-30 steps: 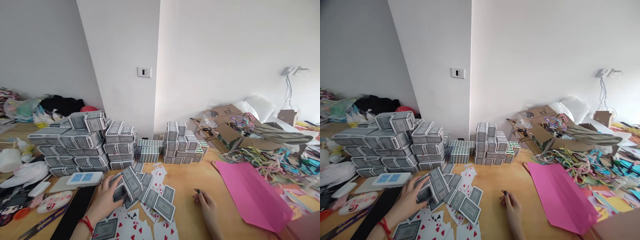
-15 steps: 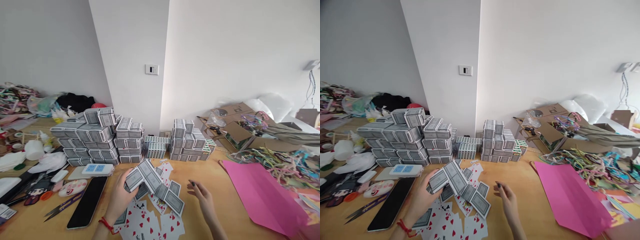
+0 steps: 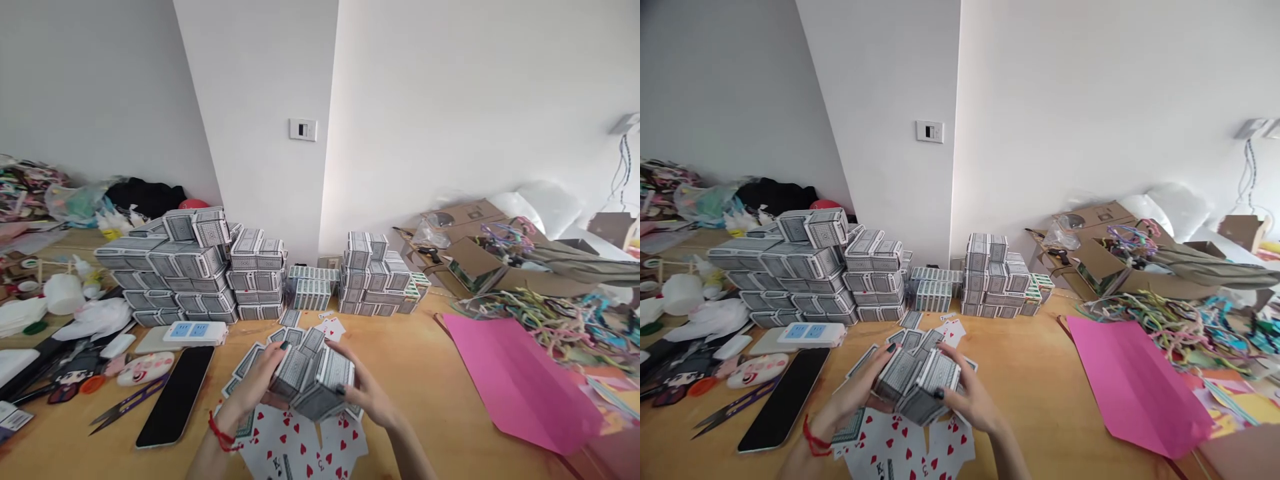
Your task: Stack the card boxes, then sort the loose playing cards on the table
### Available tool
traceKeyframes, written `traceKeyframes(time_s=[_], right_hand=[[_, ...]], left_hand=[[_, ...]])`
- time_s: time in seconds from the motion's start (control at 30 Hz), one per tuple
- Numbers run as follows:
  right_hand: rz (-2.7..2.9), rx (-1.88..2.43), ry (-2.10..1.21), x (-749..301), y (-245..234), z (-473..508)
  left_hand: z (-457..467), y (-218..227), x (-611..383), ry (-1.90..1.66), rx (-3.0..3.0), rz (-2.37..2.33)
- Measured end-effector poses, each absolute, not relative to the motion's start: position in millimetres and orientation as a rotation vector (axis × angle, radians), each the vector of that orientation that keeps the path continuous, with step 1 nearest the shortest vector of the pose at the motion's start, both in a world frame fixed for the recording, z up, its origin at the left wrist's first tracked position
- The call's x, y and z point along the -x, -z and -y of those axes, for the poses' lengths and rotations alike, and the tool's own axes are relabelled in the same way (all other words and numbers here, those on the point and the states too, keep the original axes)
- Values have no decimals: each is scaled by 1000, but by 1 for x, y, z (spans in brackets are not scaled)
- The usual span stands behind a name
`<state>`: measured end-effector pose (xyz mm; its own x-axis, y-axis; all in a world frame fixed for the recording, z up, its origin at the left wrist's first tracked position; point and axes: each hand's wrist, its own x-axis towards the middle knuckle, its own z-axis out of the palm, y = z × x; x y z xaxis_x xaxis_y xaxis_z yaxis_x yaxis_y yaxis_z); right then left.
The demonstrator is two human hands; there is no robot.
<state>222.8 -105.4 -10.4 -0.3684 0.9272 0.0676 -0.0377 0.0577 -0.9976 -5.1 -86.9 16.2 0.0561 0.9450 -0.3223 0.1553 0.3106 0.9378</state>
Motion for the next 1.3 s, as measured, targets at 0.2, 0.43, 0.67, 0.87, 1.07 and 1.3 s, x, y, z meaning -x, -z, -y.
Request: traceKeyframes(time_s=[0.2,0.43,0.67,0.87,1.07,1.3], right_hand=[[797,1176,-1319,-213,15,100],[877,1208,-1444,-208,20,111],[991,1218,-1333,-205,18,116],[1060,1269,-1228,-202,25,119],[1256,1504,-951,-207,47,101],[1817,1609,-248,-190,63,109]], left_hand=[[88,-11,-5,-776,-1192,-1190],[89,12,-20,-981,-1406,-1381],[100,0,-25,-1038,-1397,-1301],[96,4,-27,-1039,-1320,-1295],[85,33,-26,-965,-1465,-1491],[100,57,-37,-962,-2182,-1715]])
